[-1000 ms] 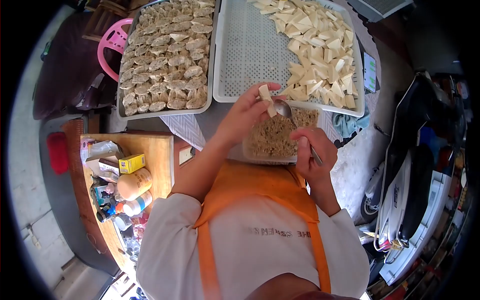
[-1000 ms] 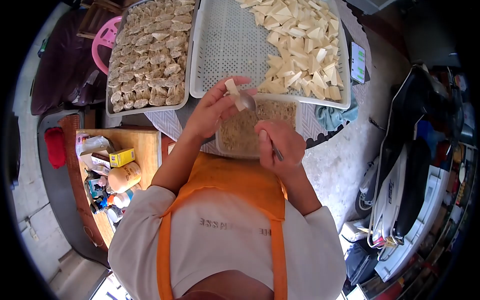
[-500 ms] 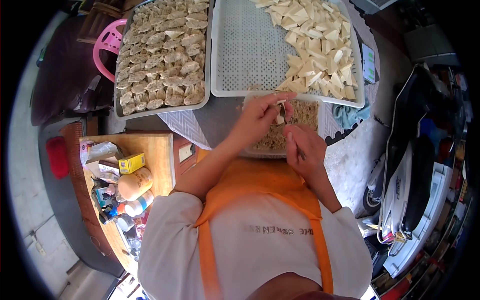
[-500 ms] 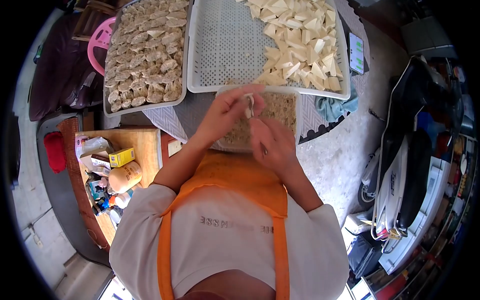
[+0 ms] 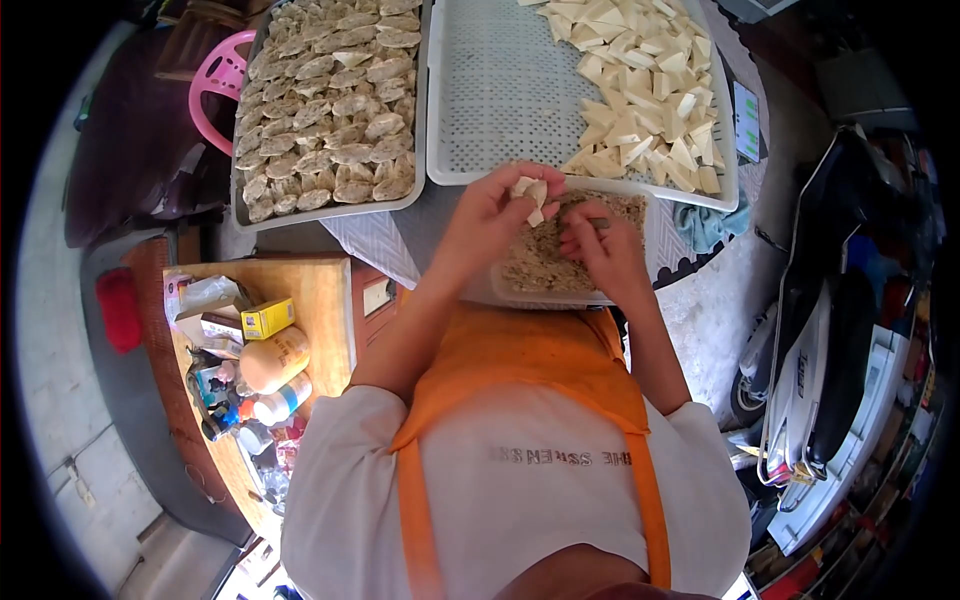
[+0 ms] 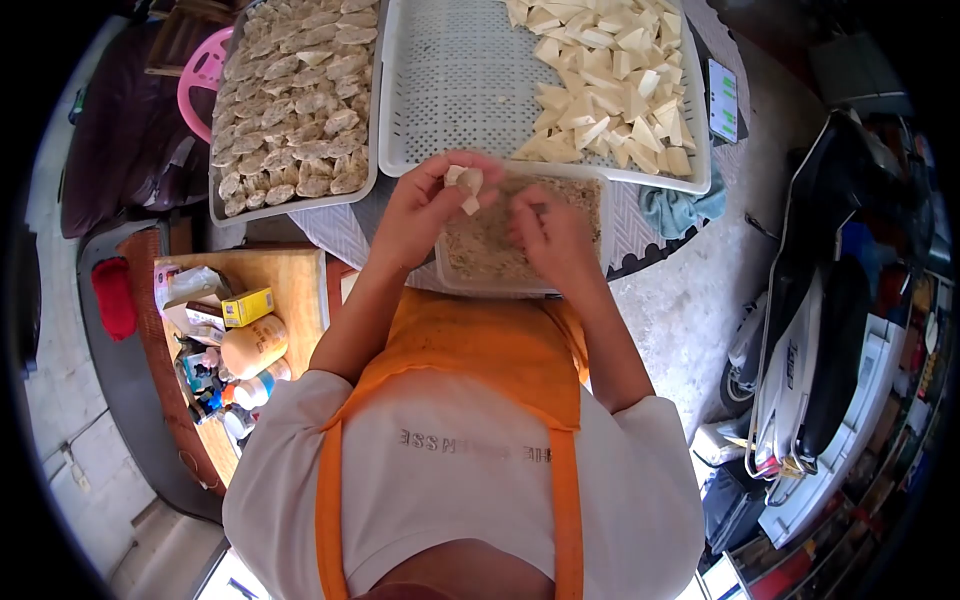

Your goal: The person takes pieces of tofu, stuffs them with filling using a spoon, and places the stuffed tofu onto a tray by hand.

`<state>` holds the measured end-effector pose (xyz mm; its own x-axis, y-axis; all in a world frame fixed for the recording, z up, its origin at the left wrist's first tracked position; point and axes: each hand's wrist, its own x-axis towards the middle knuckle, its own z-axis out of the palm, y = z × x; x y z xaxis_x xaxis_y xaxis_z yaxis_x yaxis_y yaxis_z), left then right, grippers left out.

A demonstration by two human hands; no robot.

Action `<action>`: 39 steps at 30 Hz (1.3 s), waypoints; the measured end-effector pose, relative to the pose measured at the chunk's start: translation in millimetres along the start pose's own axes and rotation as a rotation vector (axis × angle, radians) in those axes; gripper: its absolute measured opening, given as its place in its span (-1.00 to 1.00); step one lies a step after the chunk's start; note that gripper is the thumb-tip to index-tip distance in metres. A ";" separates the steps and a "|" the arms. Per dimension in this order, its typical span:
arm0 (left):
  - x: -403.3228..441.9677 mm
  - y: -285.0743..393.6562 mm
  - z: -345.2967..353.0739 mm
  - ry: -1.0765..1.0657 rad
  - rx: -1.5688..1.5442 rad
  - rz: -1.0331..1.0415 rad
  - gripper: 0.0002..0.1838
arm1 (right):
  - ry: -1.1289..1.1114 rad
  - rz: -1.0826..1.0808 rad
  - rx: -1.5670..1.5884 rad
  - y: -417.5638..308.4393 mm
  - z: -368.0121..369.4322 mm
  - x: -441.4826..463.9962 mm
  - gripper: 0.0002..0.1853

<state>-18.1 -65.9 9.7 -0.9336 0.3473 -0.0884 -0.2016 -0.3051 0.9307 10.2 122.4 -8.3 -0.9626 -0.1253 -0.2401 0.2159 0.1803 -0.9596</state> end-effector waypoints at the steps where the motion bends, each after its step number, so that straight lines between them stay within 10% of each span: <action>1: -1.3 2.6 -0.5 -0.002 -0.020 -0.006 -0.67 | 0.000 0.039 0.064 0.3 -0.6 -0.8 -0.80; 10: 0.9 -2.2 17.0 -0.124 0.114 -0.095 -0.64 | 0.183 -0.148 0.347 -26.7 -42.6 -36.4 -0.80; 20: -1.6 -16.7 29.9 -0.133 0.258 -0.161 -0.69 | 0.251 -0.258 -0.207 -64.9 -1.7 -38.9 -0.91; 26: -1.9 -48.4 36.0 0.010 0.766 0.267 -0.84 | 0.217 -0.466 -0.456 -79.9 3.2 -27.8 -0.89; 29: -4.4 -24.2 34.5 0.046 0.828 0.063 -0.82 | 0.365 -0.486 -0.335 -85.6 -7.0 -43.9 -0.87; 35: 0.5 -17.9 36.9 0.067 -0.336 -0.276 -0.77 | 0.473 -0.332 0.007 -78.8 -30.1 -42.0 -0.78; 39: -2.0 -22.6 26.6 -0.083 -0.160 -0.197 -0.77 | 0.476 -0.218 0.149 -53.5 -40.6 -43.4 -0.77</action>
<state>-3.8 -36.2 -1.7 -0.8455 0.4836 -0.2264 -0.4273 -0.3586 0.8300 33.8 157.8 59.4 -0.9480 0.3172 0.0265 -0.0097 0.0545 -0.9985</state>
